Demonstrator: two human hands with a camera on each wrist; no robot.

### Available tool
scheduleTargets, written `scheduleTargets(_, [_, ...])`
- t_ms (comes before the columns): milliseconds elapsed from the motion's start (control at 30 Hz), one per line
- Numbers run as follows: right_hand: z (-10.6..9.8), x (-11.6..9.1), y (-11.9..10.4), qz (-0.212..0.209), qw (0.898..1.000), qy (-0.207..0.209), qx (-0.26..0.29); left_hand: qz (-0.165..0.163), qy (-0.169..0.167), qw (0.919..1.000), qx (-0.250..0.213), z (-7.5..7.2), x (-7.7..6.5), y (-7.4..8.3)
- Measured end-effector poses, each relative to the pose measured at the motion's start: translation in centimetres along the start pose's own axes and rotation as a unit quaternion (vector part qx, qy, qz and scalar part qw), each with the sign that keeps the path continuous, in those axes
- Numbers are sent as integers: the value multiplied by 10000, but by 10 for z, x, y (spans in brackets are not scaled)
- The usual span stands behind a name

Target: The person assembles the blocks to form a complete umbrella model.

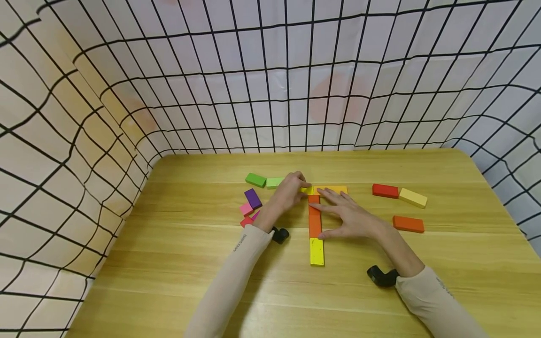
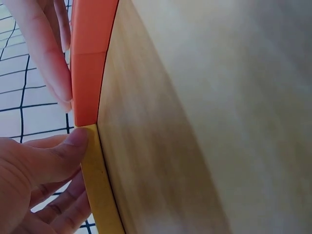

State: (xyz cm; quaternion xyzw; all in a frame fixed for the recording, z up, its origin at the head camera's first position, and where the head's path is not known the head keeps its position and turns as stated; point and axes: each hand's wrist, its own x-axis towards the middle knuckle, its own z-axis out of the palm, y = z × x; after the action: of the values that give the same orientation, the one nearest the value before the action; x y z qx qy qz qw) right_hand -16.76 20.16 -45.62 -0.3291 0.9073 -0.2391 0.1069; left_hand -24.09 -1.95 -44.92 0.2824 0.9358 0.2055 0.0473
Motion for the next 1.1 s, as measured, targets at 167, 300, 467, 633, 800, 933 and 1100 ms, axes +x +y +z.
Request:
scheduleTargets(167, [-1,0,0,-28,10000,53,5,174,35,9998,-107,1,-4,-2])
scheduleTargets(300, [-1,-1,0,-1,10000,54,31,536,-13,9985,59,2,-13,-2])
scheduleTargets(467, [-1,0,1,68,10000,-13,61,678,-495,9956,424,-1,-32,3])
scheduleTargets(633, [0,0,2,80,9999,-18,141,574,-1319,9894,209,-5,-52,13])
scheduleTargets(800, [2,-1,2,7,9998,61,194,442,-1576,9862,254,-3,-64,18])
scheduleTargets(933, [3,-1,1,-8,9998,103,175,352,-1527,9871,323,-1,-69,19])
scheduleTargets(1100, [2,-1,1,22,9995,150,294,359,-1464,9880,342,0,-70,18])
